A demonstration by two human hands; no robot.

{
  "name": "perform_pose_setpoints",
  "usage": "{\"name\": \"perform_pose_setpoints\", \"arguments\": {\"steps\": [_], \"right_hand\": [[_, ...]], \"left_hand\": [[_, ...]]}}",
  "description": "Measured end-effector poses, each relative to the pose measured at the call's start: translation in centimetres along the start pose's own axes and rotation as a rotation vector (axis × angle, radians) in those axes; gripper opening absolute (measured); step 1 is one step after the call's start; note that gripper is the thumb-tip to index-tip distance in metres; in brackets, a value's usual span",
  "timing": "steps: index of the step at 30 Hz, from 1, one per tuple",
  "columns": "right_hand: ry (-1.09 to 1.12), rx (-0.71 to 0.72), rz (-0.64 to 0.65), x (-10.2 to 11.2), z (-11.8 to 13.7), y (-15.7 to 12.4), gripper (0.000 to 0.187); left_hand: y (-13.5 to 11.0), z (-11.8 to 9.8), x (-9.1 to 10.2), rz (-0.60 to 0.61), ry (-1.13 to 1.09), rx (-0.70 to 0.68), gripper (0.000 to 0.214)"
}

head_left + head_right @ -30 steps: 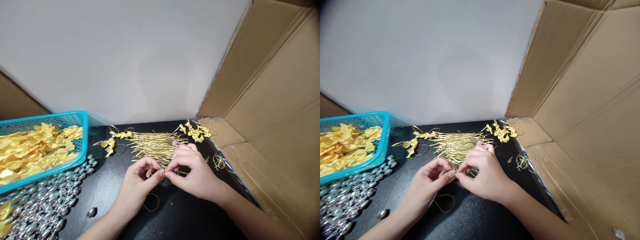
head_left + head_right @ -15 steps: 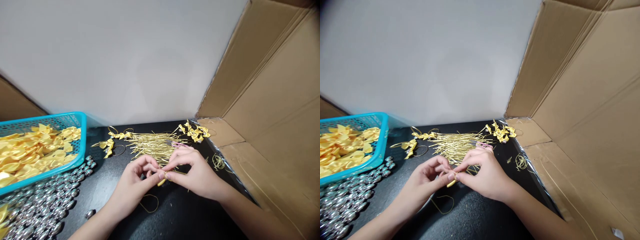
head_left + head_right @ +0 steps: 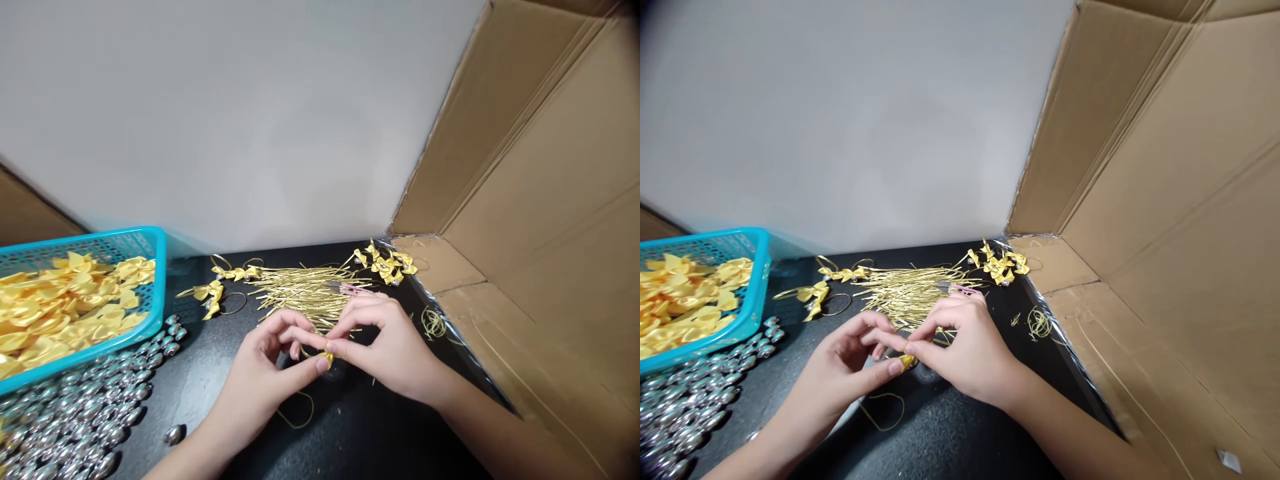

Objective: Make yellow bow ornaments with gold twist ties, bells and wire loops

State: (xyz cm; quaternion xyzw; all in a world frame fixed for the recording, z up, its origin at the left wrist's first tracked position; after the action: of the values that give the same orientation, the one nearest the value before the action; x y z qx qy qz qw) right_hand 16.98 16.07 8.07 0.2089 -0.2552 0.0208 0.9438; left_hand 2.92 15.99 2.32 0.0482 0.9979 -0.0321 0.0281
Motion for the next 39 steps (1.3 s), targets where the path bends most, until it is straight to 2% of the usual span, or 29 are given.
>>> {"name": "perform_pose_setpoints", "arguments": {"steps": [8, 13, 20, 30, 35, 39], "right_hand": [[-0.051, 0.046, -0.084, 0.0, 0.8, -0.4, 0.015], [-0.064, 0.010, -0.049, -0.2, 0.6, -0.6, 0.015], [-0.102, 0.012, -0.027, -0.2, 0.7, -0.6, 0.015], [0.021, -0.192, 0.075, -0.8, -0.4, -0.6, 0.015], [0.009, -0.190, 0.075, -0.9, -0.3, -0.6, 0.014], [-0.022, -0.130, 0.049, -0.7, 0.1, -0.6, 0.014]], "left_hand": [[-0.7, 0.3, 0.4, -0.107, -0.071, 0.073, 0.023], [-0.6, 0.7, -0.2, -0.076, -0.166, 0.119, 0.023], [-0.5, 0.2, 0.0, -0.079, -0.048, -0.018, 0.018], [-0.2, 0.2, -0.1, -0.059, 0.087, -0.081, 0.014], [-0.4, -0.1, 0.1, -0.097, 0.148, -0.106, 0.015], [-0.5, -0.6, 0.1, -0.128, 0.187, -0.139, 0.015]]}}
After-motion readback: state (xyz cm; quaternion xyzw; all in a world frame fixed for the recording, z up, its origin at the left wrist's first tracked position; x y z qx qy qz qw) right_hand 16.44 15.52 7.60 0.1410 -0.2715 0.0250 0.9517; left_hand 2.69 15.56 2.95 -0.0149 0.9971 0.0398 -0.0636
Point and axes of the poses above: each hand's wrist, its own y-axis towards the middle knuckle, its own x-axis out of the back of the hand, z = x × y, the point moved 8 cm from there along y, towards the middle knuckle, and after that the axes turned 9 degrees about -z, right-handed, at the moved point
